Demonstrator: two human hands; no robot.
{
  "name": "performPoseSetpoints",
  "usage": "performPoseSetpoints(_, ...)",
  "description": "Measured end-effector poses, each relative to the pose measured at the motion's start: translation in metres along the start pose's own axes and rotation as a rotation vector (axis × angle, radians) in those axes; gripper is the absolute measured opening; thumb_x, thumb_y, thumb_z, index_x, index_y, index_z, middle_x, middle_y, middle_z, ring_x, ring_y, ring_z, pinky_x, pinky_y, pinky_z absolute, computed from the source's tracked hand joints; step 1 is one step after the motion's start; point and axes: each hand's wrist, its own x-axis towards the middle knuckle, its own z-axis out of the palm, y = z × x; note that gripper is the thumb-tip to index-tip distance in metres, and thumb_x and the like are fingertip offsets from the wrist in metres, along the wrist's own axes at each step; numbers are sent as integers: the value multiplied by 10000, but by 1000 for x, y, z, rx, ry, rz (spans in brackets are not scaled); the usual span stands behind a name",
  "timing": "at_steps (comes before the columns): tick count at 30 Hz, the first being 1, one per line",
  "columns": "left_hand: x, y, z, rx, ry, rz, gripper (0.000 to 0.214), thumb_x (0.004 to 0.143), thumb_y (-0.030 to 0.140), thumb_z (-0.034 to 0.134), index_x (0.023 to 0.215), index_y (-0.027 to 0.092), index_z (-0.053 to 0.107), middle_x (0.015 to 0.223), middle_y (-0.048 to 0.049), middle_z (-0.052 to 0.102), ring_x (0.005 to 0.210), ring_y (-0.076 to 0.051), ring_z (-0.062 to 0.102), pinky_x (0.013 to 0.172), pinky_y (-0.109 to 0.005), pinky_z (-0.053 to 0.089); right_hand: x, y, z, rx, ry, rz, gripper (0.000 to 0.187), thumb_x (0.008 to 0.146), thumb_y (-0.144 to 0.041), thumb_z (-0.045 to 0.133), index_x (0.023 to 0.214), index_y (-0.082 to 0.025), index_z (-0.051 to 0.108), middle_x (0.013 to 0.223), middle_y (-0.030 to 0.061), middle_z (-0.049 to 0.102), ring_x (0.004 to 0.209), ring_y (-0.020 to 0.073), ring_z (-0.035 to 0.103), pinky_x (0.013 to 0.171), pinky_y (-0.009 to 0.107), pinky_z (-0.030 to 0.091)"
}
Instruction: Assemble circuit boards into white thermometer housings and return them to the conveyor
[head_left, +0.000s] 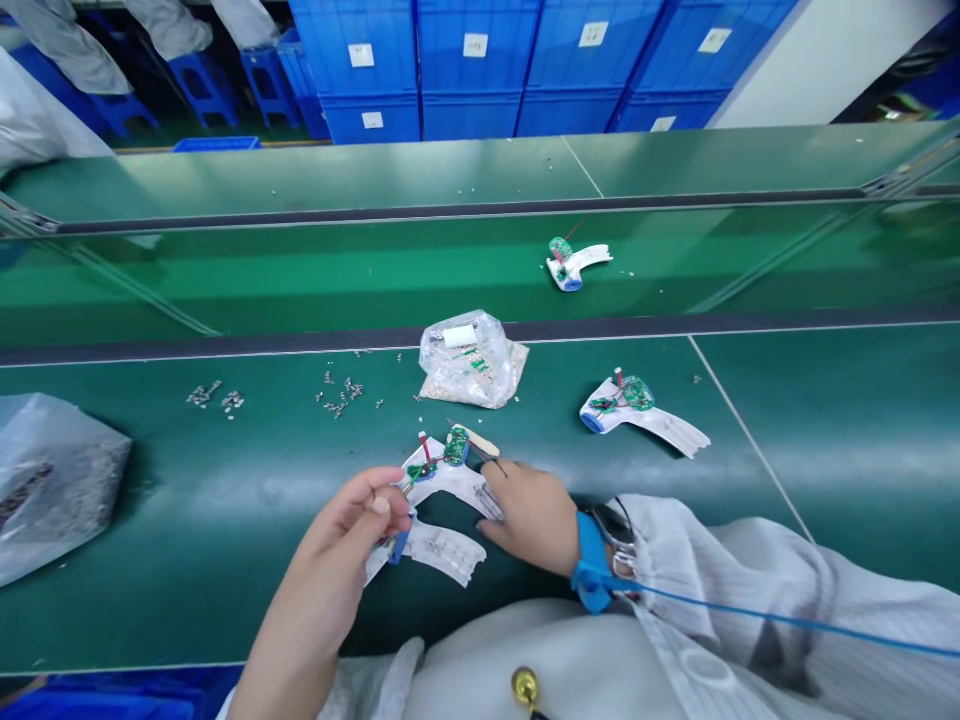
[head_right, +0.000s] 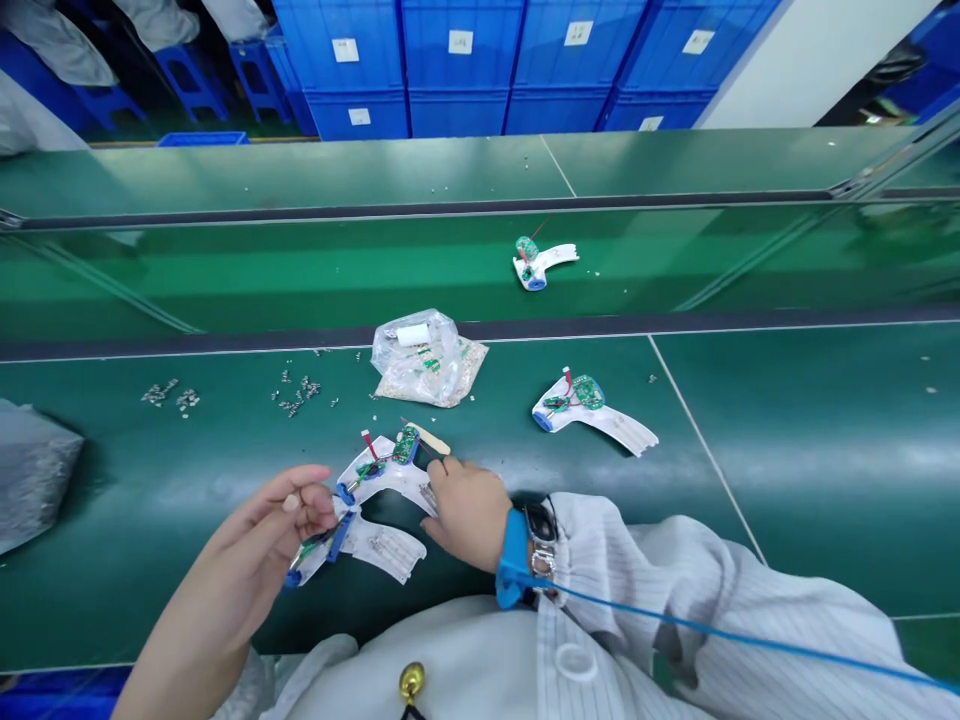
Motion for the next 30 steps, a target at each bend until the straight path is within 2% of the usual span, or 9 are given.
performPoseSetpoints(5,-9,-5,-19,114,77,139,279,698,512,676,711,234,649,602,34,554,624,-131,483,590,-216,365,0,5,-17,23,34,-12,256,728,-143,529,983,-154,518,985,97,632,850,223,609,705,307,431)
performPoseSetpoints(8,-17,-7,-26,352,-69,138,409,770,481,600,494,186,536,493,30,455,512,-111,389,500,-221,297,-10,-3,-32,188,104,-47,245,714,-150,551,948,-183,487,872,25,626,760,159,586,649,247,410)
performPoseSetpoints(10,-21,-10,-19,424,-209,115,335,759,455,621,569,179,626,535,10,521,536,-124,439,519,-223,332,-15,-15,-34,341,150,-76,249,696,-181,587,919,-189,475,788,-1,611,691,143,561,598,230,387)
performPoseSetpoints(13,-22,-21,2,120,-212,124,294,684,413,718,888,203,716,837,-48,671,819,-205,585,765,-271,441,-17,-38,-24,460,112,-157,232,699,-222,595,897,-189,479,757,-3,620,653,143,563,556,226,369)
performPoseSetpoints(18,-13,-40,7,-429,144,10,300,596,426,778,798,213,719,828,-41,697,819,-221,641,754,-320,506,-7,-65,-5,402,-102,-409,446,681,-326,669,1073,-162,532,942,51,673,778,181,624,588,232,409)
performPoseSetpoints(21,-13,-41,-19,-505,197,9,264,577,390,790,691,177,683,713,-28,660,693,-190,634,651,-302,522,12,-65,-11,197,-245,-582,303,747,-452,639,892,-185,626,802,-6,682,678,118,611,542,193,392)
performPoseSetpoints(23,-13,-39,-35,-548,202,14,260,560,355,800,626,164,636,621,-5,600,614,-166,599,562,-268,500,34,-63,-20,24,-215,-583,199,853,-349,544,794,-193,652,746,-23,673,680,86,605,593,173,406)
performPoseSetpoints(27,-7,-36,-50,-563,199,20,285,560,345,801,587,156,590,571,13,551,558,-133,542,474,-215,431,92,-67,-34,-187,1,-427,260,890,-170,429,1033,-145,644,1020,100,649,952,193,601,813,297,430)
performPoseSetpoints(30,-2,-36,-45,-570,203,15,295,558,349,805,597,154,587,570,19,556,538,-120,528,458,-206,404,128,-76,-35,-305,16,-383,245,882,-191,473,1058,-124,630,1069,135,617,973,232,597,810,351,457)
